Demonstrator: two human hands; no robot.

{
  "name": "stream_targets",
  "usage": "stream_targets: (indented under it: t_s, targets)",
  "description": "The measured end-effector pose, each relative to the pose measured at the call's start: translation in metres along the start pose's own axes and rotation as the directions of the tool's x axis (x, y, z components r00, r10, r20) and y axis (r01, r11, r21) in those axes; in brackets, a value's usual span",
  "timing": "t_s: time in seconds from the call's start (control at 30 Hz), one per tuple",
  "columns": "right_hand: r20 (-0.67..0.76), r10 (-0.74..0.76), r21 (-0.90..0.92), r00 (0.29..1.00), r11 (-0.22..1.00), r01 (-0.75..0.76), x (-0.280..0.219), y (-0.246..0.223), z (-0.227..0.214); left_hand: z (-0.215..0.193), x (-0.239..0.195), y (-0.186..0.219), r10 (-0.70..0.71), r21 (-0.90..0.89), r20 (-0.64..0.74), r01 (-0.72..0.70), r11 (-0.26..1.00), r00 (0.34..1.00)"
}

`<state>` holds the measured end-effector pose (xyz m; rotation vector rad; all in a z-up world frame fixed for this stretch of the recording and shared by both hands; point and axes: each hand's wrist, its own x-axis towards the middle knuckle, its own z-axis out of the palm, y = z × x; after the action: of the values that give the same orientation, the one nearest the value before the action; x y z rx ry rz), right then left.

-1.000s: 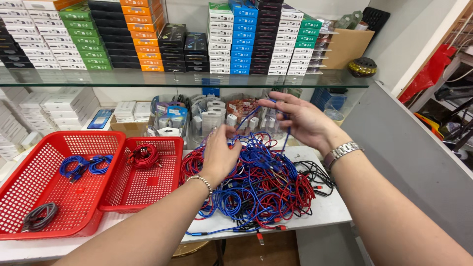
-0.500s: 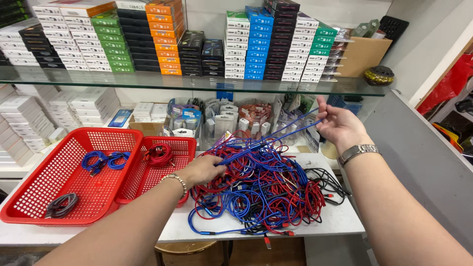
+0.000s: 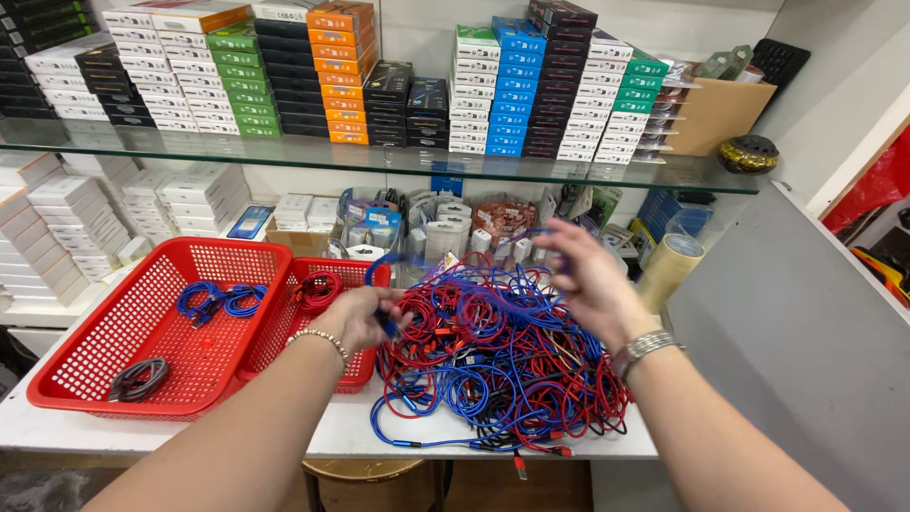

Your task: The person untangles and coils red and blue USB cables from a pile on a counter, then places the coiled cables into red plastic baskets. The person handles cables one at a time, separating them by color and organizing them into separate baskets.

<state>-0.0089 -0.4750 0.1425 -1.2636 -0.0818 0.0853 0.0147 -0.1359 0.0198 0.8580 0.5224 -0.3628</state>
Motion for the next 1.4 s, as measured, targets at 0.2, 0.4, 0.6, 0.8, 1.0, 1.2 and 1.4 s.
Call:
stream_targets:
  t_s: [0.2, 0.4, 0.6, 0.8, 1.0, 1.2, 1.4]
  targets:
    - [0.618, 0.444, -0.371, 0.649, 0.892, -0.258, -0.08, 0.03, 0.106, 0.025, 0.007, -0.022, -0.114, 0.215, 0.281, 0.054, 0.975, 0.953]
    - [0.196, 0.414, -0.336, 0.889, 0.88, -0.336, -0.048, 0.064, 0.087, 0.028, -0.075, 0.029, 0.115, 0.477, 0.392, -0.308, 0.823, 0.913]
    - [0.223, 0.283, -0.57, 0.933, 0.814, -0.111, 0.008, 0.089, 0.113, 0.048, -0.158, 0.045, -0.025, 0.537, 0.567, -0.346, 0.769, 0.824]
    - [0.452, 0.474, -0.359, 0.756, 0.872, -0.332, 0.021, 0.081, 0.125, 0.022, -0.157, 0.052, 0.26, 0.412, 0.433, -0.446, 0.795, 0.863]
    - [0.19, 0.336, -0.124, 0.922, 0.94, -0.317, 0.032, 0.054, 0.07, -0.027, -0.103, 0.066, 0.604, 0.176, -0.032, -0.59, 0.788, 0.797]
    - [0.328, 0.25, 0.251, 0.911, 0.907, -0.339, 0.016, 0.004, 0.003, -0.033, -0.064, 0.068, 0.632, 0.184, -0.164, -0.606, 0.774, 0.758]
    - [0.375, 0.474, -0.163, 0.797, 0.88, -0.446, -0.023, -0.026, -0.006, 0.022, -0.077, 0.054, 0.56, 0.335, 0.089, -0.554, 0.762, 0.824]
